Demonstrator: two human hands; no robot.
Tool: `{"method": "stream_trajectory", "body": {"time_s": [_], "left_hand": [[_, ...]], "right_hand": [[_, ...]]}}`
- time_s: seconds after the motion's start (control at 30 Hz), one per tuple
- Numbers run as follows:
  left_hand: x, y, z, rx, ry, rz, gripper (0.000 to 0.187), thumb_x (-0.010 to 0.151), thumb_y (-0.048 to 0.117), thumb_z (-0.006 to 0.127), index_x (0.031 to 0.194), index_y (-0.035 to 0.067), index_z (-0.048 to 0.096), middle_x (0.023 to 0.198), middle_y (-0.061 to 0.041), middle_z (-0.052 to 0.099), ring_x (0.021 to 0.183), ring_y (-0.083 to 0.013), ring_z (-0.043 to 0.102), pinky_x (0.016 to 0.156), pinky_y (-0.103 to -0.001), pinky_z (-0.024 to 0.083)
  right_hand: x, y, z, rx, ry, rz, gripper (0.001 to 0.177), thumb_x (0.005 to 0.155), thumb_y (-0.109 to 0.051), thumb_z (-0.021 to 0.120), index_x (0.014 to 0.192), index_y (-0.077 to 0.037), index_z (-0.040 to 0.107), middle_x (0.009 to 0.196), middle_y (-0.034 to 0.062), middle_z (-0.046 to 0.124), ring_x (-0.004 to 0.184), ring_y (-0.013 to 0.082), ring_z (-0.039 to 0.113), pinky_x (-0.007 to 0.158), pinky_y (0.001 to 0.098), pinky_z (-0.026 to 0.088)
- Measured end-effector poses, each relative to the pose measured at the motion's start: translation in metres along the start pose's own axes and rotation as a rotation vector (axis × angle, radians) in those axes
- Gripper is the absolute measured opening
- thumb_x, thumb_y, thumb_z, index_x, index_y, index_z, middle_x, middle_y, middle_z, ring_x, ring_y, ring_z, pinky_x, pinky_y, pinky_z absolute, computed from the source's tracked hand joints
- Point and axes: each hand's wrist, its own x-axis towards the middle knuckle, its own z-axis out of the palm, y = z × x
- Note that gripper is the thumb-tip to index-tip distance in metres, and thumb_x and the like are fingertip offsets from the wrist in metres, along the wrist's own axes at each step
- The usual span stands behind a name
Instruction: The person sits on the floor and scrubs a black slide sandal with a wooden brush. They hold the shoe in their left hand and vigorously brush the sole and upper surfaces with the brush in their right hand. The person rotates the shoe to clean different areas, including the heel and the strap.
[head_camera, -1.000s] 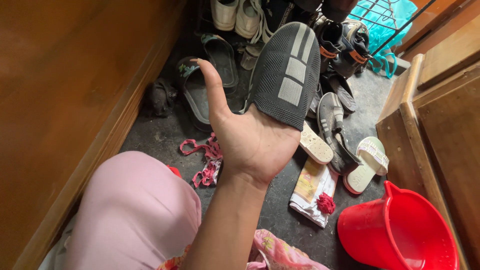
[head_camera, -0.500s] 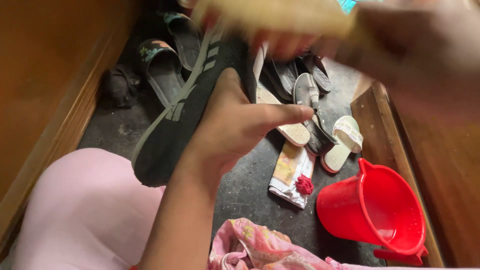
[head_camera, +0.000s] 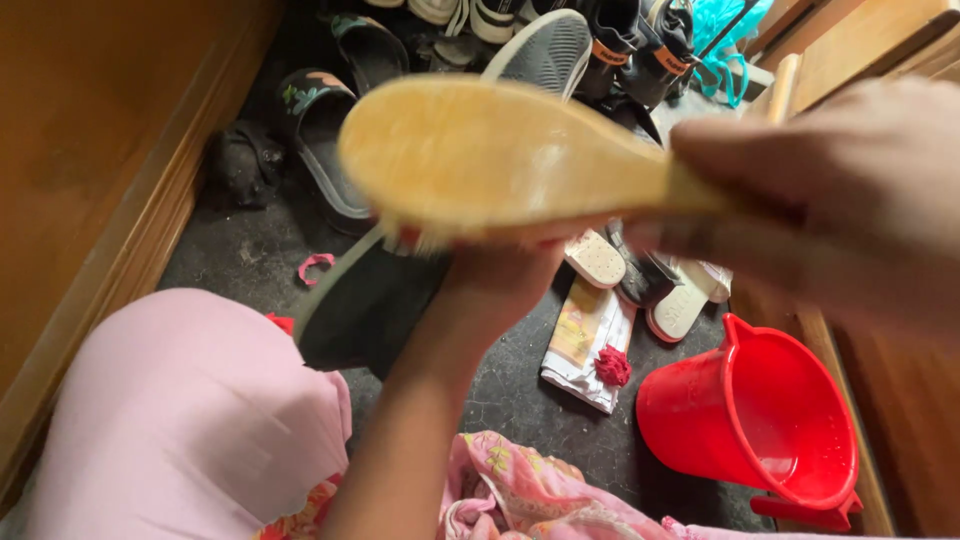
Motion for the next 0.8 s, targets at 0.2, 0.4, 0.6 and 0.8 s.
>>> {"method": "stream_trajectory", "body": {"time_s": [0.2, 0.4, 0.6, 0.8], "left_hand": [[-0.015, 0.016, 0.027, -0.371, -0.228, -0.88, 0.043, 0.105, 0.034, 0.054, 0.098, -0.007, 0.06, 0.097, -0.038, 0.064, 0.1, -0.0548, 0.061, 0.083, -0.057, 0.05], [-0.047, -0.008, 0.039, -0.354, -0.051, -0.14, 0.044, 0.096, 0.038, 0.068, 0.11, -0.004, 0.07, 0.107, -0.03, 0.073, 0.102, -0.0492, 0.065, 0.088, -0.057, 0.045], [-0.002, 0.007, 0.018, -0.342, -0.24, -0.841, 0.054, 0.093, 0.039, 0.076, 0.111, -0.011, 0.061, 0.11, -0.034, 0.067, 0.108, -0.0446, 0.066, 0.095, -0.048, 0.055], [0.028, 0.021, -0.04, -1.628, 0.041, -0.631, 0.074, 0.085, 0.043, 0.086, 0.137, 0.002, 0.054, 0.133, -0.008, 0.064, 0.126, -0.0225, 0.062, 0.114, -0.042, 0.049]], "right_hand": [[0.042, 0.011, 0.0, 0.303, 0.175, -0.027, 0.042, 0.101, -0.055, 0.053, 0.099, -0.014, 0.067, 0.062, 0.0098, 0.06, 0.054, 0.0232, 0.063, 0.054, 0.0402, 0.052], [0.005, -0.001, 0.027, -0.068, -0.036, -0.2, 0.033, 0.093, -0.066, 0.05, 0.107, -0.039, 0.064, 0.055, -0.0019, 0.062, 0.053, 0.0141, 0.064, 0.058, 0.0335, 0.054], [0.048, 0.01, 0.015, 0.381, 0.198, -0.057, 0.043, 0.103, -0.052, 0.052, 0.107, -0.012, 0.069, 0.065, 0.013, 0.058, 0.06, 0.0257, 0.063, 0.058, 0.0422, 0.05], [0.051, 0.019, 0.059, 0.681, 0.404, -0.412, 0.033, 0.102, -0.041, 0.061, 0.109, -0.01, 0.069, 0.065, 0.0088, 0.058, 0.058, 0.0241, 0.058, 0.053, 0.0409, 0.047]]}}
